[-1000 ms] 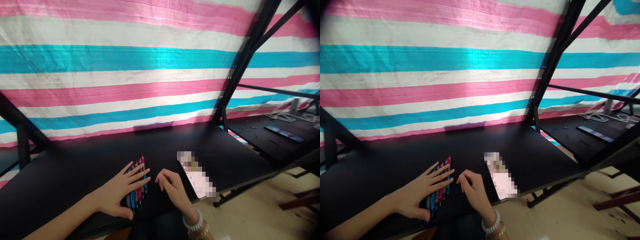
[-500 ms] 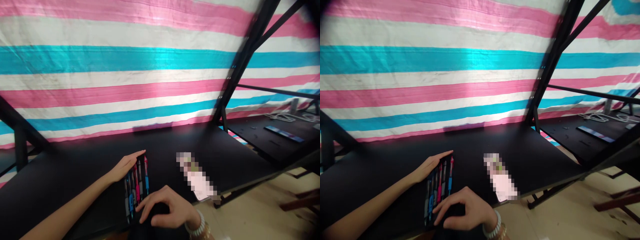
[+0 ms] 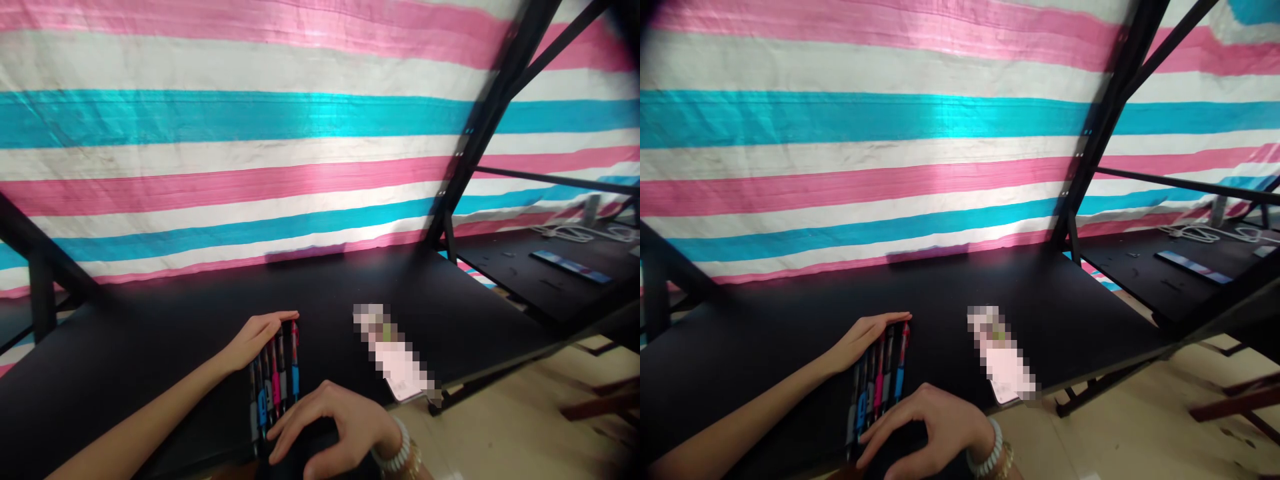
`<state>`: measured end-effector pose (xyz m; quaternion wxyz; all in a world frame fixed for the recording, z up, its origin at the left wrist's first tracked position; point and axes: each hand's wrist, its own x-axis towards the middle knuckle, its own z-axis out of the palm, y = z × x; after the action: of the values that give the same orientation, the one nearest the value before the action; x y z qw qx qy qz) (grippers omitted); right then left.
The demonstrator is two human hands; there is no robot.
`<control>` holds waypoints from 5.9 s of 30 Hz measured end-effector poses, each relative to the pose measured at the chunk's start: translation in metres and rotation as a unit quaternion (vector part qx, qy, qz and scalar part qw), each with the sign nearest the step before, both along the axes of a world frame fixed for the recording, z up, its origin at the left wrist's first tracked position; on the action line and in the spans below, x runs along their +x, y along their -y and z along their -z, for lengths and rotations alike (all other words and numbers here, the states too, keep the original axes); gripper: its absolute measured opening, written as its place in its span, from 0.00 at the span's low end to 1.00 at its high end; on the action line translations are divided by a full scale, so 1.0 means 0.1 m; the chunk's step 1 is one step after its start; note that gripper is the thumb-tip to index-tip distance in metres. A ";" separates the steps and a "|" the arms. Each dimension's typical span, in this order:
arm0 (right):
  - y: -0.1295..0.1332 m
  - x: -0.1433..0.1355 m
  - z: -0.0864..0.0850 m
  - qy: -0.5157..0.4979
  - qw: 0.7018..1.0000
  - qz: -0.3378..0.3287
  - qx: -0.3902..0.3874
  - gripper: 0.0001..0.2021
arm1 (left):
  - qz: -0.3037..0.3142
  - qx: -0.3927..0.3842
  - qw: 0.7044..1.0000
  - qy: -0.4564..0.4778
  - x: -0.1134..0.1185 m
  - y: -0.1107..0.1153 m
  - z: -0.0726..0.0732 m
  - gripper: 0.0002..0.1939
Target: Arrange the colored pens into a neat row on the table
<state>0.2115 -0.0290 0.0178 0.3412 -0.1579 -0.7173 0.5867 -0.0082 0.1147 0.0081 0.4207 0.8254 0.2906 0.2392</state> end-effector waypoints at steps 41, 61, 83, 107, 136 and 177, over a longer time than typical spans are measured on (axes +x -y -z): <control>-0.04 -0.22 0.27 0.378 0.854 0.258 0.248 0.43 | -0.012 0.286 0.931 -0.225 -0.51 0.87 0.10 0.59; -0.05 -0.06 0.29 -0.011 0.903 0.430 0.020 0.12 | 0.021 0.400 0.899 -0.178 -0.61 0.87 -0.09 0.25; -0.07 -0.05 0.24 -0.025 0.900 0.434 0.021 0.15 | 0.017 0.445 0.881 -0.162 -0.58 0.81 -0.05 0.17; -0.15 -0.22 0.17 0.079 0.909 0.401 0.084 0.11 | -0.146 0.499 0.849 -0.095 -0.20 0.88 -0.13 0.27; -0.10 -0.21 0.16 0.060 0.907 0.416 -0.031 0.13 | -0.440 -0.184 0.810 0.340 -0.05 1.16 0.14 0.16; -0.07 -0.20 0.31 0.054 0.905 0.412 -0.090 0.10 | -0.442 -0.202 0.803 0.345 0.01 1.25 0.15 0.12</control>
<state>0.1911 -0.0221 -0.0131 0.4979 -0.5006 -0.5496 0.4466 -0.0069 -0.0107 -0.0068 0.4993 0.3670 0.5016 0.6036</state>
